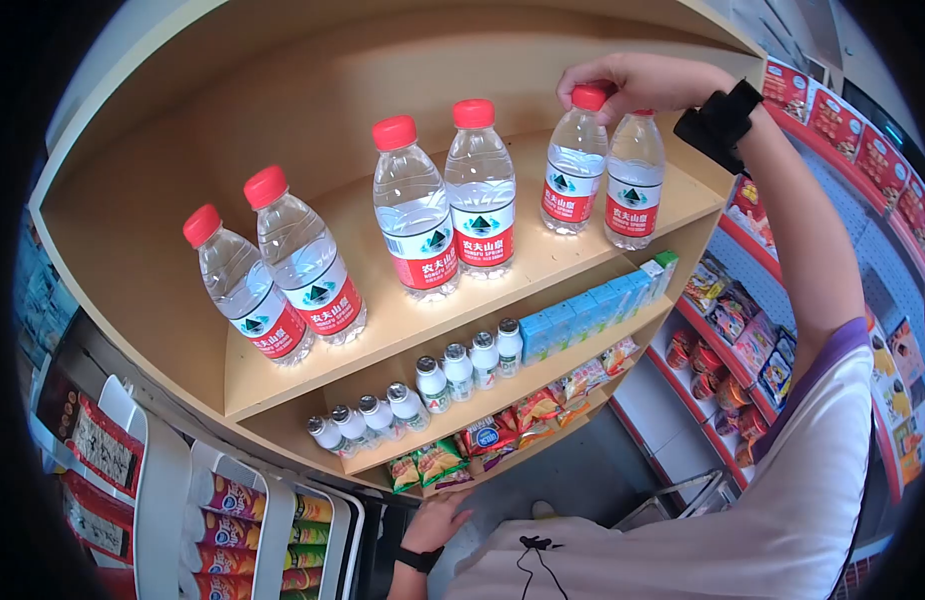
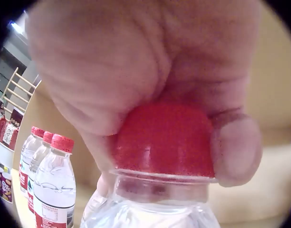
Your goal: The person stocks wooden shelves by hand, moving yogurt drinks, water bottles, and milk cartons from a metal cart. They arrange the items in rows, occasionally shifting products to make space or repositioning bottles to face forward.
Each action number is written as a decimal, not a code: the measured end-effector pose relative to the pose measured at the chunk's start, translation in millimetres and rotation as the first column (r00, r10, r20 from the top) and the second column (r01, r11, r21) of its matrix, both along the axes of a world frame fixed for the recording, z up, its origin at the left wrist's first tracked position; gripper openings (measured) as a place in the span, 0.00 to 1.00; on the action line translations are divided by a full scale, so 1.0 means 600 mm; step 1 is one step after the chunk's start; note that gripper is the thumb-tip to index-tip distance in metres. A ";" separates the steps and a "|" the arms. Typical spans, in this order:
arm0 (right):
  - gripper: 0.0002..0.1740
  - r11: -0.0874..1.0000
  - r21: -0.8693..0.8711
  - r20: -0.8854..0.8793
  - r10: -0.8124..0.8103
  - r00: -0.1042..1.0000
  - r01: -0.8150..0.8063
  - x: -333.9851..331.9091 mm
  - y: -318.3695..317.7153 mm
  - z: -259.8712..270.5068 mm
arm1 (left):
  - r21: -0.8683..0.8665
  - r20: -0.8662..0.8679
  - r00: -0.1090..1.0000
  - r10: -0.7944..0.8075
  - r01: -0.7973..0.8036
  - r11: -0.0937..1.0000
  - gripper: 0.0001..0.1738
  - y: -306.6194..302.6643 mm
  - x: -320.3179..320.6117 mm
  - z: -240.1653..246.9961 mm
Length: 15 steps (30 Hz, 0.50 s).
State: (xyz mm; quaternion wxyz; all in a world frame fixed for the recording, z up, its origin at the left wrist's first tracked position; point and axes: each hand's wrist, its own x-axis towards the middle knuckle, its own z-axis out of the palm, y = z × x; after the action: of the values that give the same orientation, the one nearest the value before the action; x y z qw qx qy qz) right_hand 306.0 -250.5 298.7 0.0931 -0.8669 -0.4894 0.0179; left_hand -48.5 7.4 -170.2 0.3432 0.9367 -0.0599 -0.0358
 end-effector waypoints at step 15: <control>0.23 0.887 0.148 -0.035 0.447 0.894 -0.438 0.079 -0.026 -0.022 | -0.152 0.560 0.828 -0.010 0.115 0.982 0.16 -0.183 0.187 0.344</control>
State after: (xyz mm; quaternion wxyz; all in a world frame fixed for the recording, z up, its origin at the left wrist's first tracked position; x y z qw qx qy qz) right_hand 353.5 -265.8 285.8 0.1622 -0.7230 -0.6707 0.0346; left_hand 63.5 -102.2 36.1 0.3922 0.8693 -0.1909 0.2326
